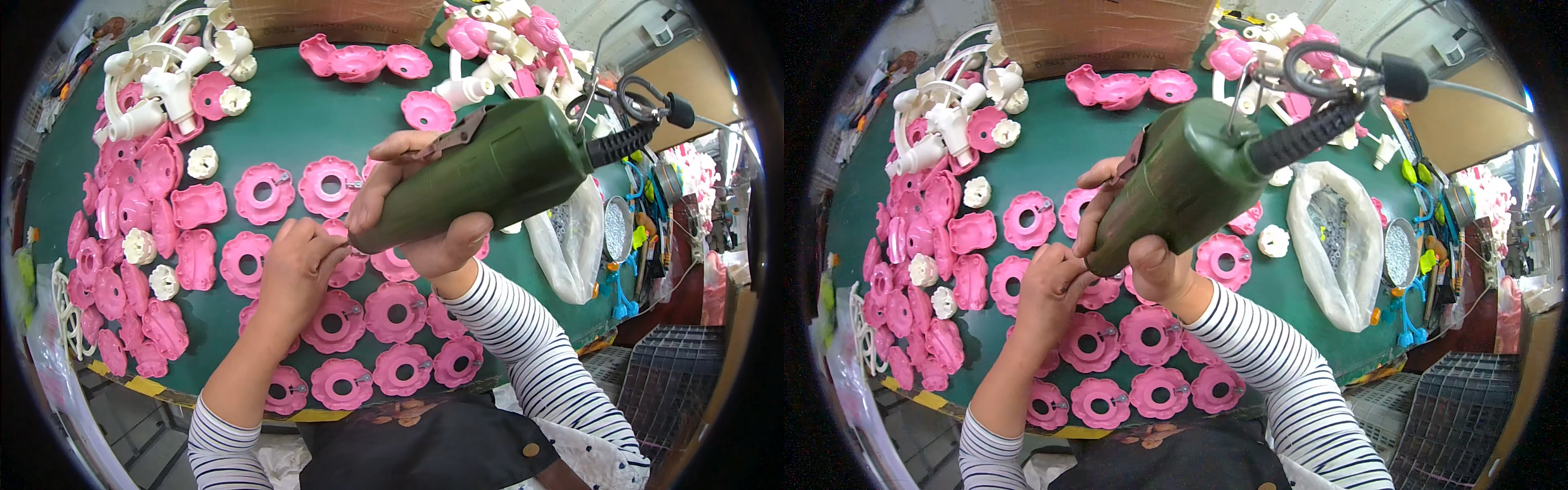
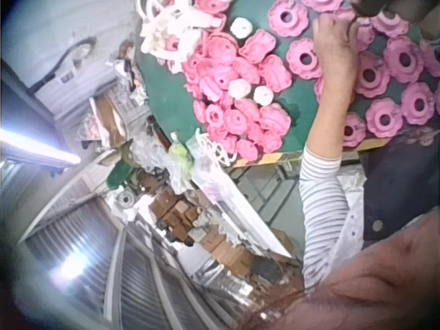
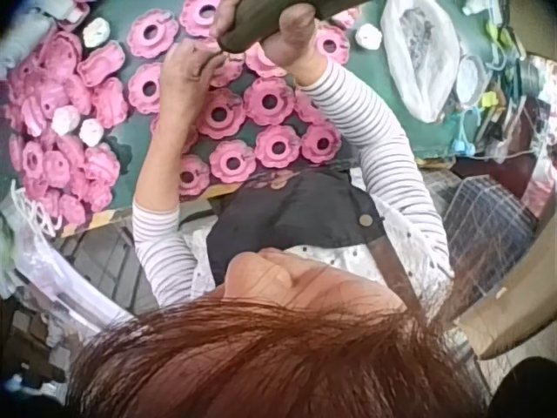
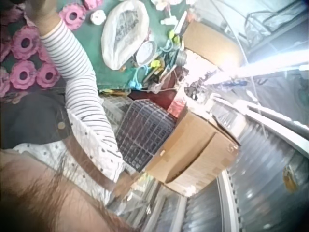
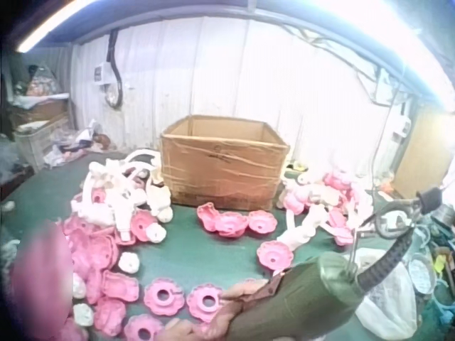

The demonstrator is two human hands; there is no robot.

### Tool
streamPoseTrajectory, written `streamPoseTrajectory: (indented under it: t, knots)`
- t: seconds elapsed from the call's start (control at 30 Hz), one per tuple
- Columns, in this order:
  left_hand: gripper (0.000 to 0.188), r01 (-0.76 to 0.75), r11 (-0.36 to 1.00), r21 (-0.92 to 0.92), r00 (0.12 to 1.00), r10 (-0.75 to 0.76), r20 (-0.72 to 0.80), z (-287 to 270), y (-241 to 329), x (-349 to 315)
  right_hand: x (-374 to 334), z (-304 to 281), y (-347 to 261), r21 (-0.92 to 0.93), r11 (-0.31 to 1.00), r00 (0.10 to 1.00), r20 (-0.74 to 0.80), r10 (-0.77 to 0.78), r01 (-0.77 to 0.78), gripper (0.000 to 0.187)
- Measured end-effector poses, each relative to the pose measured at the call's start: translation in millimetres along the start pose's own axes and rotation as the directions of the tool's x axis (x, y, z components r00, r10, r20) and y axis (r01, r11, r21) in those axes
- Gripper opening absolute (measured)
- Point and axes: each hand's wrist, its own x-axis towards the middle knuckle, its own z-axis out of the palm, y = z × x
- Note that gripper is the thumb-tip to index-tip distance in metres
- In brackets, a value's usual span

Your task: The person arranges pink flower-shaped plastic pieces on a green worktable, inserts small metal fasteners into each piece, and uses a green heat gun to secure them. The person then picks up two pink pieces and joins them together.

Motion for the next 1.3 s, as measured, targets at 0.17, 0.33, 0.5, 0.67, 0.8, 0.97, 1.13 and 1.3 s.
streamPoseTrajectory:
  t: [0.17,0.33,0.5,0.67,0.8,0.97,1.13,1.3]
  knots:
    - [0.014,-0.090,0.977,0.196,0.986,0.114,-0.118,-23.2,-23.5,14.6,33.8,19.8,14.6,-0.176,0.983,0.998,-0.023,-0.055,0.050,0.102]
    - [0.014,0.005,0.983,0.184,0.962,0.045,-0.270,-33.8,-63.6,36.4,69.6,19.3,50.0,-0.282,0.955,0.995,0.005,-0.099,0.096,0.102]
    - [0.013,-0.013,0.964,0.265,0.993,0.043,-0.108,-34.6,-85.6,42.3,86.1,8.3,80.7,-0.283,0.953,0.994,0.046,-0.095,0.105,0.095]
    - [0.016,-0.006,0.983,0.183,0.996,0.023,-0.085,-30.7,-93.3,43.4,83.8,3.2,92.2,-0.240,0.971,0.999,0.035,-0.012,0.020,0.082]
    - [0.019,-0.039,0.989,0.145,0.992,0.055,-0.110,-24.3,-99.9,44.3,91.5,9.1,93.4,-0.267,0.959,0.995,-0.017,-0.099,0.091,0.063]
    - [0.016,-0.040,0.997,0.068,0.980,0.052,-0.193,-23.8,-95.1,44.6,102.0,10.4,95.1,-0.547,0.777,0.944,0.084,-0.320,0.312,0.058]
    - [0.013,0.003,0.980,0.197,0.997,0.011,-0.070,-25.8,-92.2,42.0,65.0,9.1,37.0,-0.220,0.962,0.976,-0.107,-0.190,0.163,0.082]
    - [0.010,-0.005,0.986,0.167,0.996,0.019,-0.084,-37.9,-62.9,30.4,-17.0,-25.7,-71.2,-0.443,0.893,0.963,-0.197,-0.183,0.079,0.105]
